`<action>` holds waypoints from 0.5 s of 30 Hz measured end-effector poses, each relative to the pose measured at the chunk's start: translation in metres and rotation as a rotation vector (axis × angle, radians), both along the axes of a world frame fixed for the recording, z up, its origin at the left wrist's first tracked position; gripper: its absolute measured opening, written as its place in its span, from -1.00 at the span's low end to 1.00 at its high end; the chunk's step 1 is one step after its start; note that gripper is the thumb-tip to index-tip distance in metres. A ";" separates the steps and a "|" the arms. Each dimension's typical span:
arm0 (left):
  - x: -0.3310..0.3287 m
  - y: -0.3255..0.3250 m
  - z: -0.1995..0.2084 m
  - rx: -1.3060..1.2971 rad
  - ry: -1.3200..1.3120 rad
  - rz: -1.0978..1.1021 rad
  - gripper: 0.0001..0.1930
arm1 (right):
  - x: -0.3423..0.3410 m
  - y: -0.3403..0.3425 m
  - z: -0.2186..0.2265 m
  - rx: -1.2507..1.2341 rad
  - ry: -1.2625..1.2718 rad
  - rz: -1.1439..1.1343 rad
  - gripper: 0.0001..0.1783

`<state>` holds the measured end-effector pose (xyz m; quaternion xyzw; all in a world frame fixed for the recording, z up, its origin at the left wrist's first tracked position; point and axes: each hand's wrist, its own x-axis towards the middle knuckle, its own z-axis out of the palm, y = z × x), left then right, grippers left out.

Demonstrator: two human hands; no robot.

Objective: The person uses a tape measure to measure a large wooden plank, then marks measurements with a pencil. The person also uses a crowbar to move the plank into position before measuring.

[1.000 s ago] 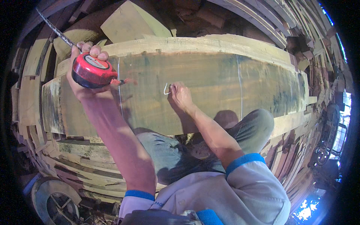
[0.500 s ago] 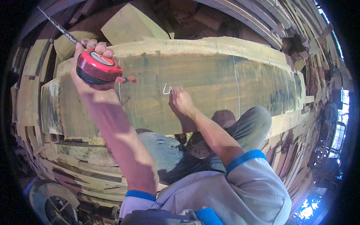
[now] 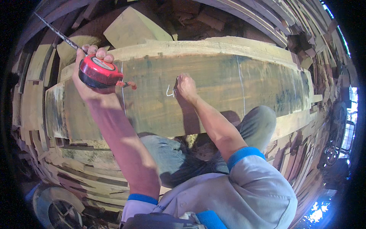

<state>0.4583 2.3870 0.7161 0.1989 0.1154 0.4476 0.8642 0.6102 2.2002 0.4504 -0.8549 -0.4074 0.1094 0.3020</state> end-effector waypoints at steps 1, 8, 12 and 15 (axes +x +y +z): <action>0.000 0.000 0.000 0.003 -0.005 -0.007 -0.75 | -0.005 -0.002 0.000 -0.029 -0.011 0.070 -0.77; 0.008 0.008 -0.010 -0.020 0.057 0.014 -0.78 | -0.016 -0.058 0.008 0.233 0.467 -0.410 -0.78; 0.020 0.012 -0.013 0.019 0.051 0.005 -0.78 | 0.021 -0.063 0.015 0.202 0.666 -0.515 -0.79; 0.030 0.010 -0.015 0.013 0.039 -0.016 -0.79 | 0.017 -0.050 0.008 0.269 0.706 -0.435 -0.82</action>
